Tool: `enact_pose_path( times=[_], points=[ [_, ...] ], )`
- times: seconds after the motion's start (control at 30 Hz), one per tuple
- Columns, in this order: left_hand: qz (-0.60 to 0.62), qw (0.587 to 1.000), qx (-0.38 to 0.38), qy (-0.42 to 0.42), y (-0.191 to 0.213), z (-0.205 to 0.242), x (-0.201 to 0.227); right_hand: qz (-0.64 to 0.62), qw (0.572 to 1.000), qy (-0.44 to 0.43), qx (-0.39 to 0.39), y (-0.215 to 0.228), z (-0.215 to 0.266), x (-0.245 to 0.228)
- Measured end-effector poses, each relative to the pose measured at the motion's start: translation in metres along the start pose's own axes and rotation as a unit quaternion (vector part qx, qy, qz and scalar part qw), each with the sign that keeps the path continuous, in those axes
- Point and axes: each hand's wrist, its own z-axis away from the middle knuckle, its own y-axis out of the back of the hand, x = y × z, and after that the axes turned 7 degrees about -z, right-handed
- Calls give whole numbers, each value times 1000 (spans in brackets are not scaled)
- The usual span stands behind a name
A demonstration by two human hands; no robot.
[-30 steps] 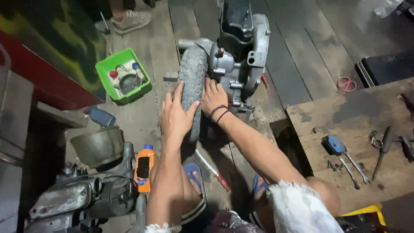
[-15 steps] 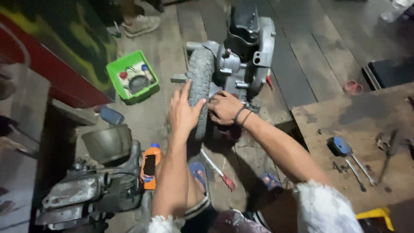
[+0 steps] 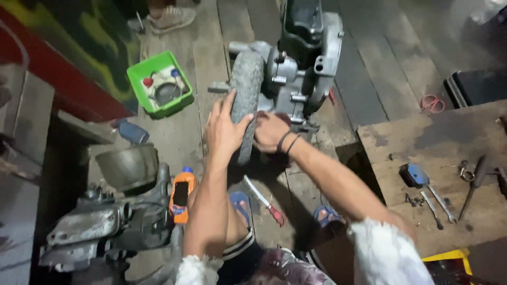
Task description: The person sits on the floor and uses a screwdriver to tighten bolts on a small engine. They then wipe the engine casing and tire with a cloth and use a hammer to tap the engine components.
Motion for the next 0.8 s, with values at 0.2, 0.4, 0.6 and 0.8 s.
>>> enact_pose_path(
  times=[0.2, 0.4, 0.6, 0.8],
  points=[
    [13, 1000, -7, -2, 7, -4, 0, 66, 998, -19, 4, 92, 16, 8],
    [32, 999, -14, 9, 9, -3, 4, 84, 984, -159, 10, 54, -11, 14],
    [31, 999, -27, 15, 7, -4, 1, -22, 993, 86, 77, 29, 9, 9],
    [32, 999, -24, 9, 8, -6, 0, 65, 986, -93, 120, 51, -7, 23]
  ],
)
